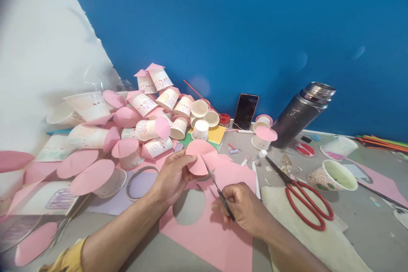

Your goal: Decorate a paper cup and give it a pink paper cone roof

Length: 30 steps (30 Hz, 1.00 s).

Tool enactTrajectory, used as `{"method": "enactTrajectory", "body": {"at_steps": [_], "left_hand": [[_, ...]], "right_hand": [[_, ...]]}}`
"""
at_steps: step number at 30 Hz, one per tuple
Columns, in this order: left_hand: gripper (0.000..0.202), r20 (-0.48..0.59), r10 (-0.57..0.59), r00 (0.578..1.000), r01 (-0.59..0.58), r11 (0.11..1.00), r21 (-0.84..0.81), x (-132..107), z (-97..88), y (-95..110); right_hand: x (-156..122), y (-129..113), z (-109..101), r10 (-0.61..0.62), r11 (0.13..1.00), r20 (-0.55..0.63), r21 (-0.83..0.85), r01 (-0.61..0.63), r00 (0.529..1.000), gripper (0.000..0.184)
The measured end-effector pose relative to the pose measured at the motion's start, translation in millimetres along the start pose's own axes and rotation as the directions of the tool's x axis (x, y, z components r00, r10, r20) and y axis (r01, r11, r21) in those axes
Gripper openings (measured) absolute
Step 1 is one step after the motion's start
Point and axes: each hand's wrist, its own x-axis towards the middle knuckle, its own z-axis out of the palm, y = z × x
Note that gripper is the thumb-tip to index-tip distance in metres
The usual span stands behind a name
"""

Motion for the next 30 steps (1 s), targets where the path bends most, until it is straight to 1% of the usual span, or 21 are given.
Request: {"method": "enactTrajectory", "body": {"at_steps": [3, 9, 13, 17, 20, 24, 30], "left_hand": [[0.026, -0.002, -0.007, 1.000, 0.007, 1.000, 0.003, 0.1, -0.3, 0.5], [0.023, -0.010, -0.030, 0.999, 0.030, 1.000, 0.000, -0.2, 0.7, 1.7], [0.020, -0.005, -0.039, 0.999, 0.039, 0.999, 0.014, -0.1, 1.0, 2.3], [0.020, -0.001, -0.045, 0.999, 0.045, 0.999, 0.016, 0.1, 1.3, 3.3], [0.021, -0.007, -0.047, 0.999, 0.048, 0.999, 0.020, 0.2, 1.4, 3.1], [0.022, -0.024, -0.043, 0.999, 0.044, 0.999, 0.008, 0.0, 1.7, 2.4], [0.020, -0.011, -0.038, 0.999, 0.037, 0.999, -0.013, -0.2, 2.5, 2.8]], "right_hand": [[0.0, -0.3, -0.3, -0.014, 1.000, -0.001, -0.002, 0.014, 1.000, 0.052], [-0.1, -5.5, -0.9, -0.003, 0.999, -0.003, -0.049, 0.002, 1.000, 0.060], [-0.9, -6.3, -0.6, -0.007, 0.999, 0.005, -0.051, 0.007, 1.000, 0.061], [-1.2, -4.2, 0.2, 0.024, 0.999, 0.014, -0.030, -0.023, 1.000, 0.062], [-0.6, -2.7, 0.0, 0.041, 0.998, 0.016, -0.053, -0.040, 0.999, 0.063], [0.4, -2.4, -0.3, 0.025, 0.997, 0.012, -0.071, -0.024, 1.000, 0.064], [-0.6, -4.7, 0.1, 0.003, 0.998, 0.013, -0.070, -0.002, 1.000, 0.064]]}}
